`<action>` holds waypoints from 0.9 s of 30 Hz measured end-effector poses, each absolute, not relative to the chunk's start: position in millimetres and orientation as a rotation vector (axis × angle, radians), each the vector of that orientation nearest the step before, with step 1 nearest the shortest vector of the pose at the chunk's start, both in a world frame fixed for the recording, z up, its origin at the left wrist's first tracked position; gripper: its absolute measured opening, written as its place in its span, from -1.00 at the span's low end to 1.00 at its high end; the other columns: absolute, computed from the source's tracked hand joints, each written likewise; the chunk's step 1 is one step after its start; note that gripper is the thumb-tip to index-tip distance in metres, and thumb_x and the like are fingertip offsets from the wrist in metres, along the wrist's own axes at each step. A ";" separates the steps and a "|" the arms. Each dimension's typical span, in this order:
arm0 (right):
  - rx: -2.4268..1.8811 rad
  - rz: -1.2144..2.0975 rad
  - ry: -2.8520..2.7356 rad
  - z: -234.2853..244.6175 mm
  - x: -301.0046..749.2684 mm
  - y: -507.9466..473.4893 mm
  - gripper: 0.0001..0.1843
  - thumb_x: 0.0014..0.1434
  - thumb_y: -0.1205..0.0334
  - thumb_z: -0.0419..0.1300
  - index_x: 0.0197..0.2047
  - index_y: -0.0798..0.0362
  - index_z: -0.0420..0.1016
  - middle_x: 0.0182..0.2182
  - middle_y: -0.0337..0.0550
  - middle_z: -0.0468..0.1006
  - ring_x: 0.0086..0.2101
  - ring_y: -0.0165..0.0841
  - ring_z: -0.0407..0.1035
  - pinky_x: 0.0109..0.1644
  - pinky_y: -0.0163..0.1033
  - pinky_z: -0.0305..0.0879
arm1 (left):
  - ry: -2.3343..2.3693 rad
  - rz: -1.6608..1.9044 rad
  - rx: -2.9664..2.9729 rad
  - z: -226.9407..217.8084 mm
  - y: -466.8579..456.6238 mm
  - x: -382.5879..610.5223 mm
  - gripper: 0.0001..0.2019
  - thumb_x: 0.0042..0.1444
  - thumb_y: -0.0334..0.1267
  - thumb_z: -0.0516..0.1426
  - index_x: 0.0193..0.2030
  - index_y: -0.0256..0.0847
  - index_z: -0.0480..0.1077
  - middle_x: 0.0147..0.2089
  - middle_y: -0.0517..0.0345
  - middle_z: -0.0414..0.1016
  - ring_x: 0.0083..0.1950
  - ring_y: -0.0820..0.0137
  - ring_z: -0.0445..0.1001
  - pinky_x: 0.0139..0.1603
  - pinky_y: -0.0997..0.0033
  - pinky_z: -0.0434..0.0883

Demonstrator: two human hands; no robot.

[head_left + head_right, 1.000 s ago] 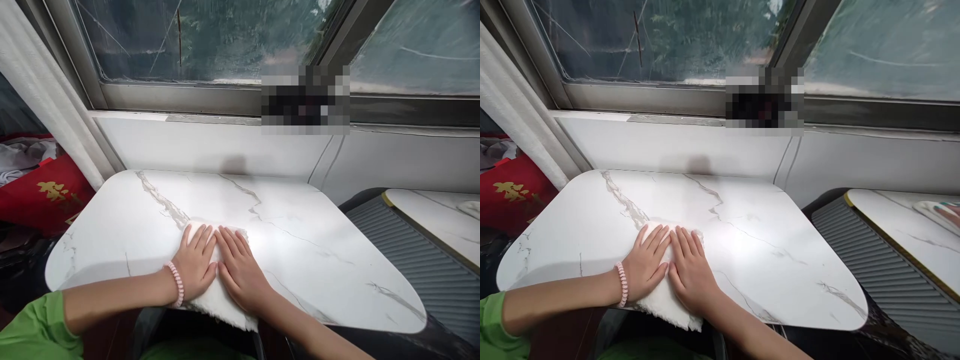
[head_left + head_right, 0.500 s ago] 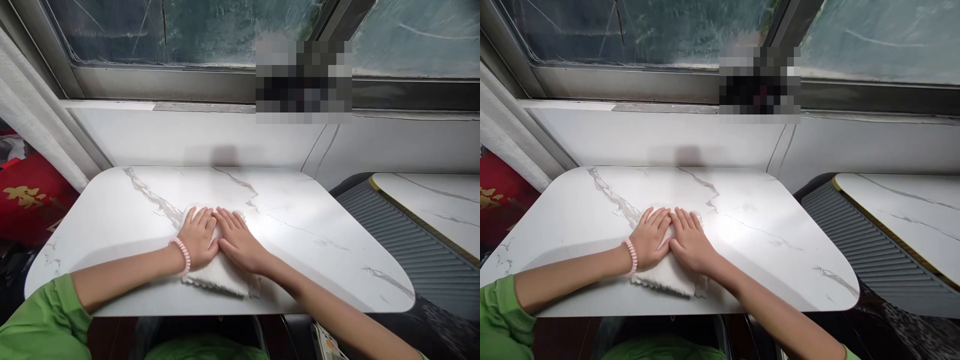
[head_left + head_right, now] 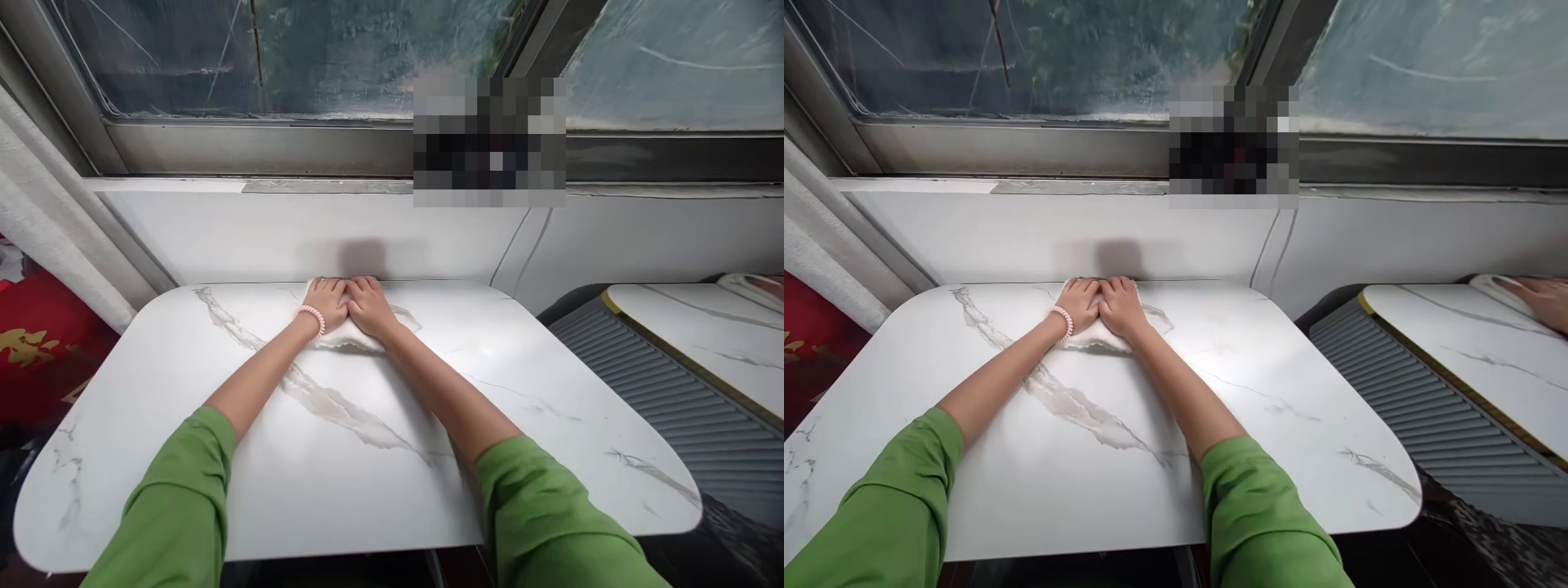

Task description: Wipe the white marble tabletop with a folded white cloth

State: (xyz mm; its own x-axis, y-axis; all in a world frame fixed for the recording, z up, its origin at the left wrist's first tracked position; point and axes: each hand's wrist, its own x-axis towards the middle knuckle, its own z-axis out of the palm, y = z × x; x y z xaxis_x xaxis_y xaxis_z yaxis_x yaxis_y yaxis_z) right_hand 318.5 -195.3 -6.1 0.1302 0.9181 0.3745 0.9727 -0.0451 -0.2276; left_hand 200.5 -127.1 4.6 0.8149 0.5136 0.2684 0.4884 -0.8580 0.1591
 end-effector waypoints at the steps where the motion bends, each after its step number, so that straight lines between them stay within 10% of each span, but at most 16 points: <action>1: -2.012 -0.174 -1.807 -5.8 321.2 -191.2 -0.52 0.08 0.38 -0.11 0.05 0.15 0.37 -0.02 0.07 0.40 0.02 -0.09 0.16 0.14 -0.03 0.07 | 0.812 0.469 2.913 4.4 -122.8 204.2 -0.69 0.16 -0.30 -0.05 0.03 -0.24 0.28 0.11 -0.03 0.37 0.16 0.23 0.27 0.30 0.14 0.01; 16: -1.872 -0.063 -1.844 -6.3 327.7 -216.9 -0.48 0.13 0.39 -0.13 0.13 0.22 0.32 0.09 0.04 0.39 0.08 -0.20 0.18 0.20 -0.10 0.05 | 1.001 0.404 2.903 6.2 -164.5 203.3 -0.59 0.22 -0.26 -0.10 0.17 -0.32 0.21 0.31 -0.12 0.18 0.35 0.20 0.07 0.36 0.02 -0.10; 27: -1.848 -0.028 -1.771 -3.2 304.7 -416.3 -0.46 0.13 0.34 -0.11 0.19 0.06 0.24 0.15 -0.03 0.34 0.17 -0.19 0.14 0.26 0.06 0.07 | 0.545 0.389 2.957 3.3 -338.7 175.0 -0.47 0.23 -0.20 -0.11 0.25 -0.52 0.15 0.34 -0.33 0.06 0.39 0.04 -0.05 0.36 -0.14 -0.13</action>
